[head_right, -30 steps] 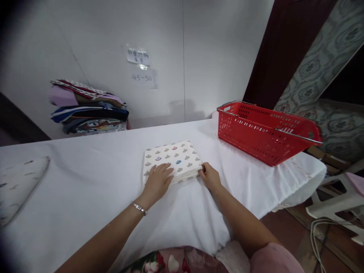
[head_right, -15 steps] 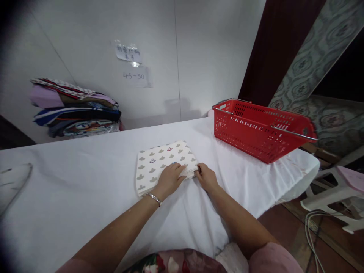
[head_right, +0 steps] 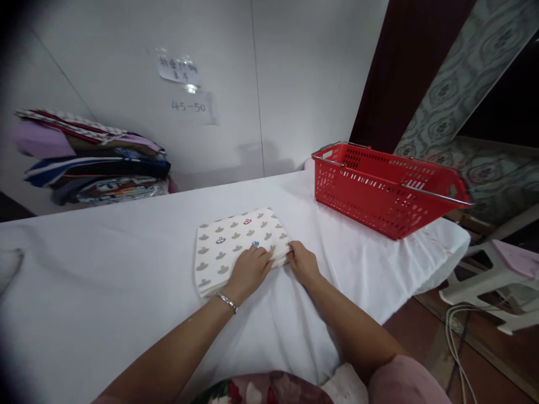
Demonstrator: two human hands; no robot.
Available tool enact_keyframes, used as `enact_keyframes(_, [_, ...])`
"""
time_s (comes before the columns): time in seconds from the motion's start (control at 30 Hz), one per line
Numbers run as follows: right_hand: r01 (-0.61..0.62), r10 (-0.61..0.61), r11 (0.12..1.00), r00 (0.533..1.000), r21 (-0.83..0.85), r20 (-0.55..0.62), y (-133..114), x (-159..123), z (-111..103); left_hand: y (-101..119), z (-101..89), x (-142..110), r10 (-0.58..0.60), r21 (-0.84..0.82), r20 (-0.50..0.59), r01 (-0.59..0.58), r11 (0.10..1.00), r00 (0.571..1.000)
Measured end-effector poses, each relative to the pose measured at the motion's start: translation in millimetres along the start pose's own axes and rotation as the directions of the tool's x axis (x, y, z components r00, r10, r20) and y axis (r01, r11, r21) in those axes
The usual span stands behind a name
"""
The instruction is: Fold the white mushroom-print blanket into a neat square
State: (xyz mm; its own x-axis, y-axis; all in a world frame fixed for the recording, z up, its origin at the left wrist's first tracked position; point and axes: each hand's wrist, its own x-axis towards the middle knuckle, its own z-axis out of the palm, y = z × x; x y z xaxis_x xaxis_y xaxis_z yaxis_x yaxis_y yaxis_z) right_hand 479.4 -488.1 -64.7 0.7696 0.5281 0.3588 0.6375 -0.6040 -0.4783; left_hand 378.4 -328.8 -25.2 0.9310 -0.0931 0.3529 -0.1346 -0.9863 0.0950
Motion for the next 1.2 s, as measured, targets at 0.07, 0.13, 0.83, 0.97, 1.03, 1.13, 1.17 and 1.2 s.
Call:
enact_keyframes(0.07, [-0.005,0.005,0.999,1.0,0.04,-0.01,1.1,-0.5,1.8,0.2,0.9,-1.1,0.014,0.015,-0.014,-0.014,1.0,1.0])
enact_keyframes(0.13, [-0.022,0.024,0.997,0.999,0.079,-0.025,0.9,-1.4,1.7,0.2,1.5,-2.0,0.025,0.022,-0.022,-0.024,0.999,0.999])
enact_keyframes(0.83, [0.279,-0.265,0.955,0.955,0.102,-0.131,-13.3,-8.9,-27.1,3.7,8.5,-11.3,0.088,0.082,-0.071,-0.082,0.993,0.994])
enact_keyframes(0.97, [0.419,-0.405,0.901,0.906,-0.117,0.122,-20.8,-9.6,-17.7,4.8,8.6,-11.2,0.066,0.055,-0.056,-0.063,0.996,0.996])
enact_keyframes(1.03, [0.402,-0.368,0.897,0.91,-0.185,0.194,-19.4,-10.8,-11.4,6.0,9.1,-12.3,0.051,0.071,-0.045,-0.048,0.996,0.998])
enact_keyframes(1.13, [0.389,-0.352,0.893,0.917,-0.227,0.19,-13.4,-12.5,-4.7,8.0,10.0,-14.9,0.03,0.088,-0.045,-0.026,0.996,0.999])
enact_keyframes(1.17, [0.396,-0.361,0.889,0.915,-0.231,0.179,-11.2,-12.6,-3.3,8.6,10.2,-15.9,0.024,0.087,-0.048,-0.019,0.996,0.999])
enact_keyframes(1.2, [0.407,-0.376,0.884,0.911,-0.23,0.168,-9.2,-12.5,-2.2,9.0,10.3,-16.9,0.017,0.084,-0.052,-0.012,0.996,0.998])
